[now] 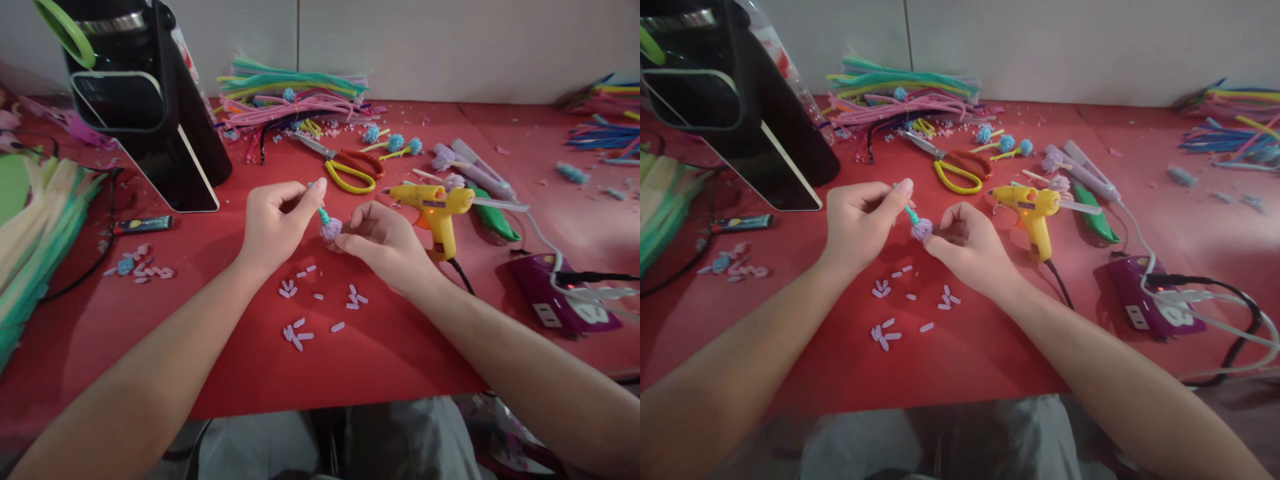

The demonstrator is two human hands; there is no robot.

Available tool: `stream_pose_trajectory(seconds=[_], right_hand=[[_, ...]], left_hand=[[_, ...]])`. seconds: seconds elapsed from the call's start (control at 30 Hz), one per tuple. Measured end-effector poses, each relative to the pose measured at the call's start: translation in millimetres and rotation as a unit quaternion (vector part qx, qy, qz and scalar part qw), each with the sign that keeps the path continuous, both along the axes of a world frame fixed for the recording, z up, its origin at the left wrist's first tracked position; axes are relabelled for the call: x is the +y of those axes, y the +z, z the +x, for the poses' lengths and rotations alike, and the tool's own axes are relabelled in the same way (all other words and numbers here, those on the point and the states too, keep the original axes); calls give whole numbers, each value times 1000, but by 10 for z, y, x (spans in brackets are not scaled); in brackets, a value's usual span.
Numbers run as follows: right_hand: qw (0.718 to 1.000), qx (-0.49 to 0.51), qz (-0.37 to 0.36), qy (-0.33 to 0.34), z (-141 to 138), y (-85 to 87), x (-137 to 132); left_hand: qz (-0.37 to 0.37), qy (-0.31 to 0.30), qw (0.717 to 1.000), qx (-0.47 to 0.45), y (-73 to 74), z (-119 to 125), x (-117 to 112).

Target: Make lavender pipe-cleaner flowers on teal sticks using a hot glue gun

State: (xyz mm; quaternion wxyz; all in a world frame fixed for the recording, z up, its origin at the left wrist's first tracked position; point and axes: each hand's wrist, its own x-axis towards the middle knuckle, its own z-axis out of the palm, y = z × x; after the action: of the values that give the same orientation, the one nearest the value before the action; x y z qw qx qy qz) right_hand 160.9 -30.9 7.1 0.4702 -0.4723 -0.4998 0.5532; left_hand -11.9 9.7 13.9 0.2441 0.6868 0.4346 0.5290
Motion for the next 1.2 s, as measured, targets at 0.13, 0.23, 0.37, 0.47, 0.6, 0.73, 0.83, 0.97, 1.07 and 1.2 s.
stream_pose_trajectory(seconds=[0.13,0.23,0.37,0.47,0.6,0.73,0.83,0.97,1.07,1.2], right_hand=[[1000,-14,-3,-1,-3,7,4],[1000,-9,1,3,-2,6,1],[1000,3,2,5,-4,11,-6],[1000,23,-7,7,-5,15,-6],[999,37,-12,2,-4,15,1],[999,34,-11,0,2,3,16],[1000,24,-4,-3,8,-18,30],[1000,14,13,-16,15,-35,47],[999,8,23,-29,22,-37,57],[999,1,30,-36,37,-50,69]], left_hand=[[9,-1,1000,-2,-1,2,6],[15,2,1000,0,-8,0,16],[5,-1,1000,-4,-16,-6,30],[-15,-10,1000,-10,-9,-14,40],[-41,-22,999,-20,3,-27,51],[-60,-44,997,-22,-2,-41,71],[-65,-60,996,-10,-14,-64,97],[-61,-60,996,25,-17,-107,123],[-61,-63,995,42,-13,-128,124],[-64,-74,994,49,-17,-138,123]])
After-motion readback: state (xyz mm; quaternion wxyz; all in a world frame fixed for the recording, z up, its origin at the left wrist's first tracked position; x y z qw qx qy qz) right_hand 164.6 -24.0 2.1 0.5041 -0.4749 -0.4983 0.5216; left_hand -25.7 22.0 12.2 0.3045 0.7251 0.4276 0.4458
